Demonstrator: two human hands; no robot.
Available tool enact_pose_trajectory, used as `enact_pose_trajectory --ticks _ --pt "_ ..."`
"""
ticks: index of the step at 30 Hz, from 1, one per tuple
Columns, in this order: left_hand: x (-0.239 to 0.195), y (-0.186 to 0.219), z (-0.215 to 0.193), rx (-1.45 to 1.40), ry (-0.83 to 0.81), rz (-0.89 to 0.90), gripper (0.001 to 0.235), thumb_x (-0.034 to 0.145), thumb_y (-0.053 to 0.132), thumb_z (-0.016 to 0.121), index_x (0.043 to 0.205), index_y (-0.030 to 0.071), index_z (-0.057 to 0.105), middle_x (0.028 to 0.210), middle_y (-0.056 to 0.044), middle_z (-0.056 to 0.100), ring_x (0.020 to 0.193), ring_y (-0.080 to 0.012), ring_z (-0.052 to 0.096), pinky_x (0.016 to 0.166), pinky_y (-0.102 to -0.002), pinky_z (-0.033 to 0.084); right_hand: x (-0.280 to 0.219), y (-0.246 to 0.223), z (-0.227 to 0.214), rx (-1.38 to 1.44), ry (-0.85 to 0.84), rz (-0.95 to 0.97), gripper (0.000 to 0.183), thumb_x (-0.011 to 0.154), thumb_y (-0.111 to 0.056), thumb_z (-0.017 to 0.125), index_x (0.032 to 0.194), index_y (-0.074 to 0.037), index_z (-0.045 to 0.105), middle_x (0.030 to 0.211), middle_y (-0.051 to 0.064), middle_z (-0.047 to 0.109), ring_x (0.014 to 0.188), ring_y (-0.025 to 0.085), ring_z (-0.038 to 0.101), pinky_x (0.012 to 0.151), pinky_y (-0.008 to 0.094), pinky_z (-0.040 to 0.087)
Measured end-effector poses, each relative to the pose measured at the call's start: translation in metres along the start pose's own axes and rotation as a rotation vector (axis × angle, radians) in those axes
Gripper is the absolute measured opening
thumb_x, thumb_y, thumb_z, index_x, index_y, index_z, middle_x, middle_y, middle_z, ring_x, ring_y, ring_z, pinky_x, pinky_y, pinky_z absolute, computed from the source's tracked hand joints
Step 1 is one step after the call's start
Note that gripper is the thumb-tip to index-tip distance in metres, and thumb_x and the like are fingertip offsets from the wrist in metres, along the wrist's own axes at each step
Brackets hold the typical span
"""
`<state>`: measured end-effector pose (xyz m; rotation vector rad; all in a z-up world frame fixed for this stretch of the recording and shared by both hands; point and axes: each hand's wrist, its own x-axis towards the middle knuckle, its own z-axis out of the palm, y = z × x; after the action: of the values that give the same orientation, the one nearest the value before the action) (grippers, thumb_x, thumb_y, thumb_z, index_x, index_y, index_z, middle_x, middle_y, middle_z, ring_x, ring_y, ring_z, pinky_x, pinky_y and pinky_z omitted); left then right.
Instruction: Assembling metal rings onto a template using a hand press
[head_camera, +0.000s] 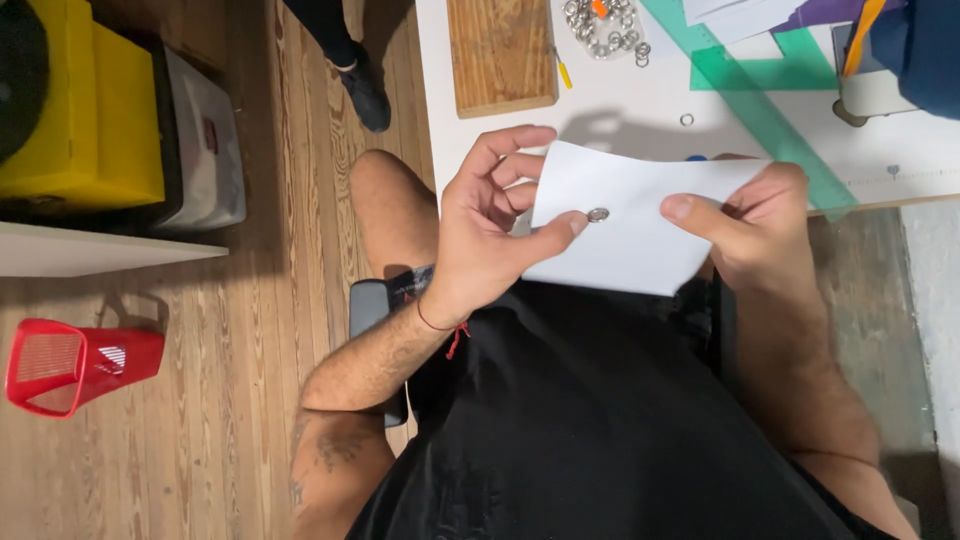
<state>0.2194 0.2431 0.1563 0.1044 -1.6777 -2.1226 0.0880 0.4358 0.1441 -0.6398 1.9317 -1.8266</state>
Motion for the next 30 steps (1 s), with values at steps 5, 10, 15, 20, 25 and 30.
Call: enact_pose_trajectory --ticks 5,10,15,20,25,30 --pt "-0.018 0.016 0.018 0.029 0.055 -0.053 0.065 0.087 -0.004 0.079 0.142 0.005 0.046 0.099 -0.014 0.078 0.090 -0.0206 0.079 0.080 -0.029 0.066 -0.019 -0.010 0.003 0.059 0.070 0.050 0.006 0.085 -0.008 0.070 0.089 -0.006 0.065 0.093 -0.001 0.067 0.087 0.010 0.063 0.072 0.026 0.052" --pt "-0.028 0.018 0.027 0.047 0.077 -0.070 0.053 0.084 -0.001 0.078 0.127 0.010 0.050 0.093 -0.014 0.078 0.087 -0.0197 0.079 0.076 -0.027 0.065 -0.027 -0.009 0.004 0.048 0.102 0.061 0.010 0.083 -0.009 0.071 0.093 -0.007 0.070 0.096 -0.003 0.069 0.089 0.008 0.063 0.074 0.026 0.055" --pt "-0.039 -0.005 0.021 0.070 0.099 -0.066 0.049 0.085 -0.001 0.078 0.126 0.009 0.052 0.088 -0.010 0.076 0.081 -0.0179 0.077 0.073 -0.027 0.065 -0.037 0.001 0.002 0.019 0.054 0.043 0.013 0.087 -0.010 0.071 0.099 -0.007 0.069 0.102 -0.001 0.069 0.095 0.010 0.064 0.079 0.027 0.056" --pt "-0.046 -0.027 0.010 0.094 0.115 -0.066 0.045 0.087 0.000 0.078 0.124 0.008 0.054 0.083 -0.007 0.073 0.076 -0.0163 0.074 0.070 -0.027 0.064 -0.033 0.012 -0.002 -0.001 0.013 0.027 0.016 0.090 -0.011 0.070 0.105 -0.007 0.069 0.108 0.001 0.070 0.100 0.012 0.065 0.083 0.028 0.057" --pt "-0.049 -0.047 -0.004 0.113 0.126 -0.070 0.041 0.088 0.000 0.078 0.123 0.007 0.056 0.078 -0.005 0.071 0.071 -0.0146 0.072 0.067 -0.027 0.064 -0.027 0.023 -0.010 -0.025 -0.021 0.016 0.018 0.093 -0.012 0.070 0.111 -0.007 0.068 0.114 0.002 0.070 0.105 0.014 0.066 0.088 0.030 0.057" --pt "-0.014 -0.066 -0.030 0.152 0.162 -0.021 0.036 0.090 0.001 0.077 0.121 0.006 0.059 0.072 -0.001 0.068 0.065 -0.0124 0.069 0.063 -0.027 0.063 0.017 0.024 0.004 -0.057 -0.098 -0.051 0.022 0.098 -0.013 0.069 0.119 -0.007 0.067 0.122 0.004 0.070 0.112 0.016 0.068 0.093 0.031 0.058"
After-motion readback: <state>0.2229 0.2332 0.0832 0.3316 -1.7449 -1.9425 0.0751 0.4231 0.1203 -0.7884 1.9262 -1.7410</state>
